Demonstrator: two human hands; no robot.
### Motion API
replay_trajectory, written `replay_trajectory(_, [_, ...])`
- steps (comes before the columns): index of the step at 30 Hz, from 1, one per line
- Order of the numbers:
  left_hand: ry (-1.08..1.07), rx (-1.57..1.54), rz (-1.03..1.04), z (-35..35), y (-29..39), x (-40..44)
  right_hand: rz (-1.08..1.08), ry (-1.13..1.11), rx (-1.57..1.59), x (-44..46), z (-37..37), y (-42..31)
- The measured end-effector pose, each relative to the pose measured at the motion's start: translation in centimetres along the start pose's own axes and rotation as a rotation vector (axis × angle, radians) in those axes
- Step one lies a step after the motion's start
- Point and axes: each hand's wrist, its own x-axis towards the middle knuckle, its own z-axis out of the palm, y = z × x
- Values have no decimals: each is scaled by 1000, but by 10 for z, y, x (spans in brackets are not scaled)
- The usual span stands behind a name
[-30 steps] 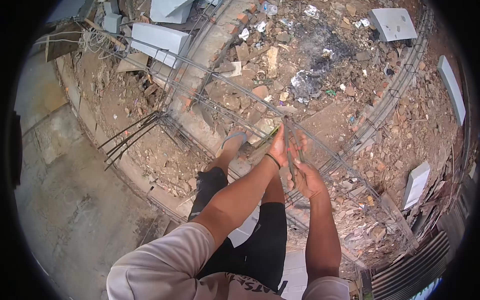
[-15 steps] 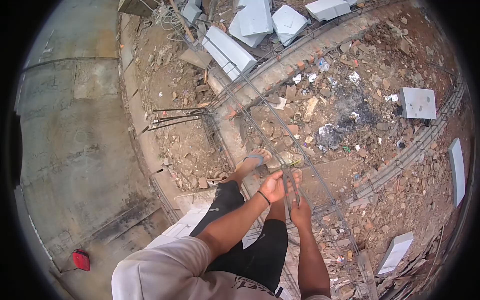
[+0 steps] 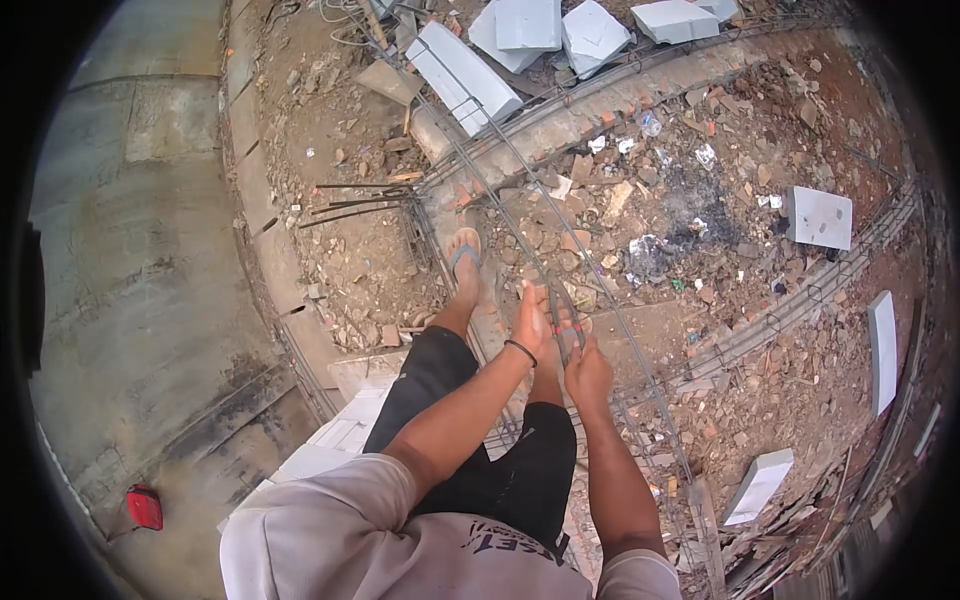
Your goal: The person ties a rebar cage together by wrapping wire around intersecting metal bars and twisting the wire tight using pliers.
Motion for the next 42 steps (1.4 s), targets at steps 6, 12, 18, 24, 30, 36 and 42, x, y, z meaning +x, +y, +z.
replay_trajectory(6, [-29, -6, -92, -26, 76, 35, -11, -63, 6, 41, 26, -64])
replay_trajectory(12, [23, 900, 234, -65, 167, 64, -38, -43, 122, 80, 84, -127])
replay_trajectory(18, [196, 825, 142, -128, 235, 100, 329, 10, 498, 127, 116, -160])
replay_trajectory(24, [230, 788, 60, -194, 238, 139, 294, 193, 381, 187, 168, -90])
replay_trajectory(30, [222, 436, -89, -196, 235, 139, 388, 225, 227, 227, 230, -42])
replay_trajectory(36, [232, 387, -181, -198, 192, 132, 507, 26, -70, 240, 239, -35])
replay_trajectory(42, [106, 462, -98, -208, 137, 119, 159, 388, 167, 296, 155, -39])
